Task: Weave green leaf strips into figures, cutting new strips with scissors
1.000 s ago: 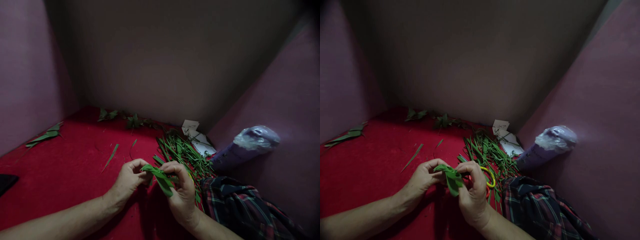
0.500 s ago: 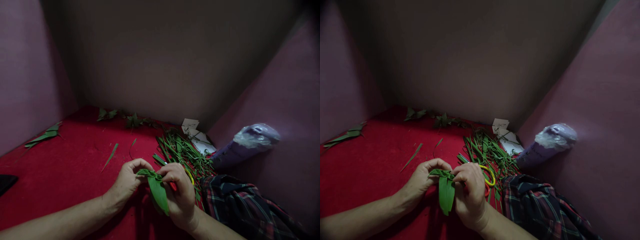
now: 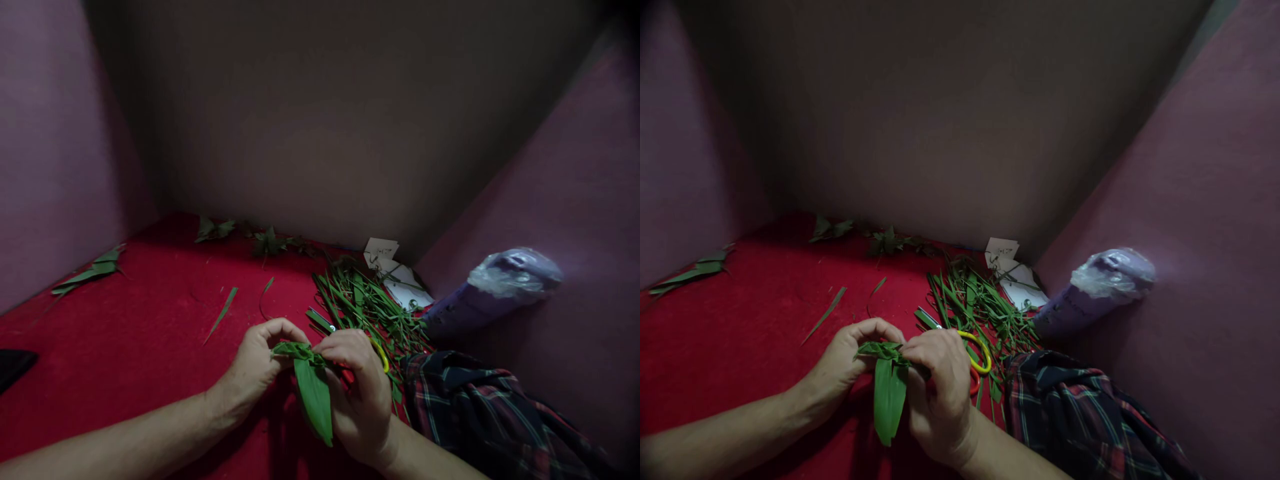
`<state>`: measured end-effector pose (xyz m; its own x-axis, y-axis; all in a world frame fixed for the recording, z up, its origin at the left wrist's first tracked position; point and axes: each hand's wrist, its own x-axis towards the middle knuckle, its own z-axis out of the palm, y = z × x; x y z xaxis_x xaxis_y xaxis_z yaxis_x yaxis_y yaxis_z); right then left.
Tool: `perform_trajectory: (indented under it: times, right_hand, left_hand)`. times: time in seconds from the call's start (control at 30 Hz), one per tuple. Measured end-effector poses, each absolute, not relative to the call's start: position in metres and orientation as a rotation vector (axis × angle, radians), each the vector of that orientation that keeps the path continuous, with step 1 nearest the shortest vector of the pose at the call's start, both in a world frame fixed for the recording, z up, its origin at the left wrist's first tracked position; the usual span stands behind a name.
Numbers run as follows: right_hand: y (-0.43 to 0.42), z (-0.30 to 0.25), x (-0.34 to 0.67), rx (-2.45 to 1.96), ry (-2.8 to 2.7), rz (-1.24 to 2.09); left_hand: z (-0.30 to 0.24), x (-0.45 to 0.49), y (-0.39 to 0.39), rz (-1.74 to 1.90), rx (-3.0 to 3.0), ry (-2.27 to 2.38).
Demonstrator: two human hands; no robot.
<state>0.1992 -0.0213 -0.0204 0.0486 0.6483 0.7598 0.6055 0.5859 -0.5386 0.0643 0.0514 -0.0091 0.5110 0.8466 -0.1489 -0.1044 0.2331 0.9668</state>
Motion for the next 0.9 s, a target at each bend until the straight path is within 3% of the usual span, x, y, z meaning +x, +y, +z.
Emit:
perform_trajectory:
  times: [0.67, 0.9]
  right_hand:
    - [-0.02, -0.019, 0.198, -1.105, -1.561, 0.075]
    - [-0.019, -0.03, 0.2, -1.199, -1.424, 0.224]
  left_hand:
    - [-0.019, 0.065, 0.053, 0.741, 1.136, 0.79]
    - [-0.022, 0.066, 0.056, 0.723, 1.105, 0.733]
